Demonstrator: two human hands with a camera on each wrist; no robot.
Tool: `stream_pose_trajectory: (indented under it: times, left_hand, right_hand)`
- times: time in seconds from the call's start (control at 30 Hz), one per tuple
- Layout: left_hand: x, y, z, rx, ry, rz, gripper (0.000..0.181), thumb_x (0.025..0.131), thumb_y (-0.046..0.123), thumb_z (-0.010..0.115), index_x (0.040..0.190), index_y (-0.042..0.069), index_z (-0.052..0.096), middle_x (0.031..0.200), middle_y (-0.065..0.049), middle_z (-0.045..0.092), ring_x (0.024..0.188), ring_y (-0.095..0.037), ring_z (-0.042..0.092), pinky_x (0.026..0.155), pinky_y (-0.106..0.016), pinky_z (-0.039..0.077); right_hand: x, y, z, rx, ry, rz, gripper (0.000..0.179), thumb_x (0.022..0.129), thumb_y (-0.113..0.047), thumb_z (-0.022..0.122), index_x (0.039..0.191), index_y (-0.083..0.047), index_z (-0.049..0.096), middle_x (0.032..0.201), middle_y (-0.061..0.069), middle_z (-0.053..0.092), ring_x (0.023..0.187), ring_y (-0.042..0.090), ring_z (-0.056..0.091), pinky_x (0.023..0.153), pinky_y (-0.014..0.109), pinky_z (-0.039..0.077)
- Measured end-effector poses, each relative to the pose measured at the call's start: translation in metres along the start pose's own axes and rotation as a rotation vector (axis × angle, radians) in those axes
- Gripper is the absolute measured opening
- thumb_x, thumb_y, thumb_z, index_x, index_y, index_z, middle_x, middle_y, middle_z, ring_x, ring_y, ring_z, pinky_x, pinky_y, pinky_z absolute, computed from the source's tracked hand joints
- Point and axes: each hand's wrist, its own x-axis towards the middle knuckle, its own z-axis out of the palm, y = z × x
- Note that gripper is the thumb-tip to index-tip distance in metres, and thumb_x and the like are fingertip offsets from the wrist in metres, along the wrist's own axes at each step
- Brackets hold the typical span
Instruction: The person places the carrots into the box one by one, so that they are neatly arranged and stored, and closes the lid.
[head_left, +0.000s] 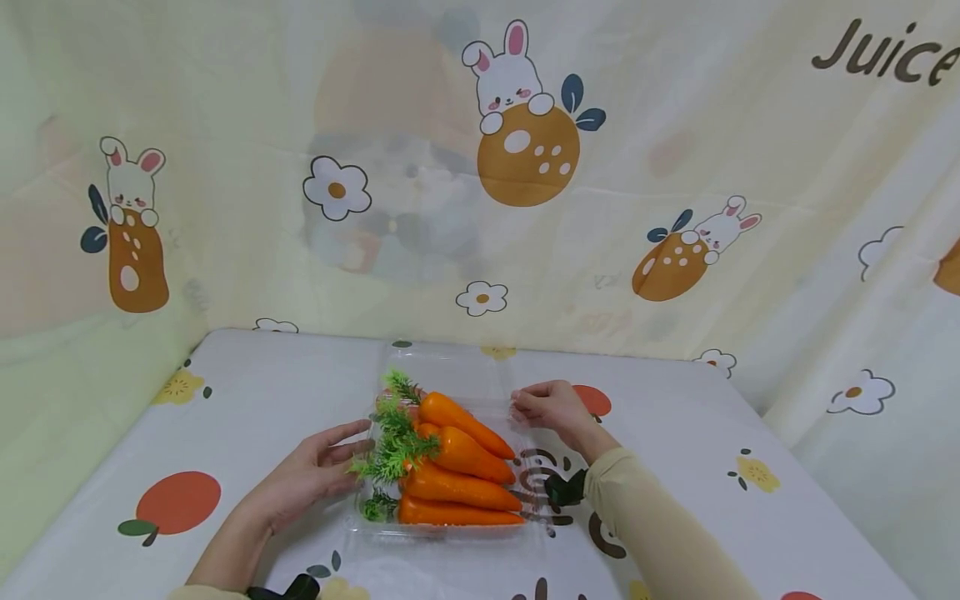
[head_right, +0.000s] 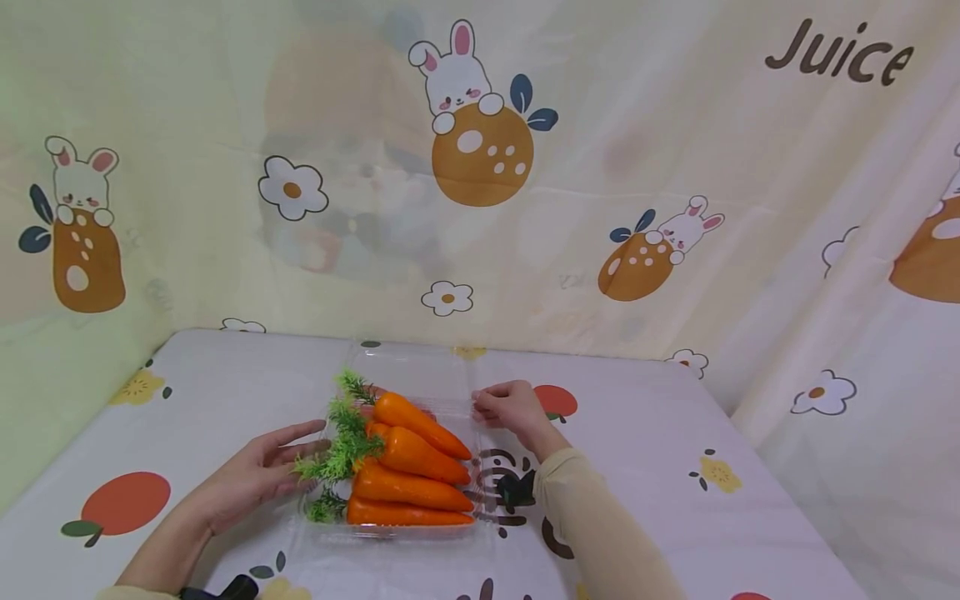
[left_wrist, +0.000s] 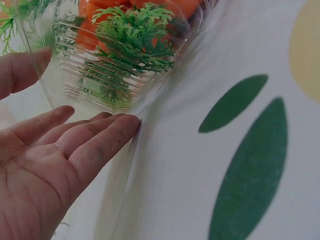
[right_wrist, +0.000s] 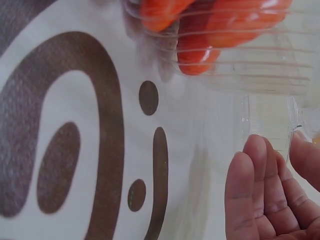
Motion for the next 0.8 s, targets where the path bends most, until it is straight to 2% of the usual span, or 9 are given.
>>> stream_pose_trajectory:
  times: [0.33,0.6,0.8]
  left_hand:
    - [-0.0003,0.0000,0.0011,-0.004,-0.004,-0.008,0.073,0.097,0.003,0.060,0.160,-0.005,0.022,0.159,-0.035,0.033,0.143,-0.048,0.044,0.099,-0.036,0.059]
    - [-0.0010,0.0023,0.0026,0.013,0.016,-0.018,0.074,0.096,0.004,0.061,0.159,-0.003,0.025,0.159,-0.033,0.036,0.143,-0.048,0.044,0.101,-0.038,0.058]
    - [-0.0007,0.0029,0.0021,0.018,0.013,-0.030,0.074,0.097,0.005,0.061,0.160,-0.003,0.024,0.159,-0.033,0.036,0.145,-0.048,0.041,0.101,-0.039,0.058]
  right_hand:
    - [-0.0004,0.0010,-0.0033,0.035,0.014,-0.071,0.036,0.099,-0.014,0.068,0.125,0.011,0.067,0.101,0.013,0.078,0.081,0.012,0.072,0.086,0.034,0.063]
    - [-0.0050,-0.0015,-0.0054,0.033,0.035,-0.135,0.036,0.098,-0.013,0.069,0.123,0.012,0.067,0.105,0.018,0.078,0.087,0.018,0.076,0.092,0.043,0.061]
    - [-0.0076,-0.0023,-0.0078,0.044,0.047,-0.164,0.032,0.097,-0.011,0.070,0.120,0.011,0.068,0.105,0.017,0.079,0.089,0.018,0.078,0.094,0.046,0.059]
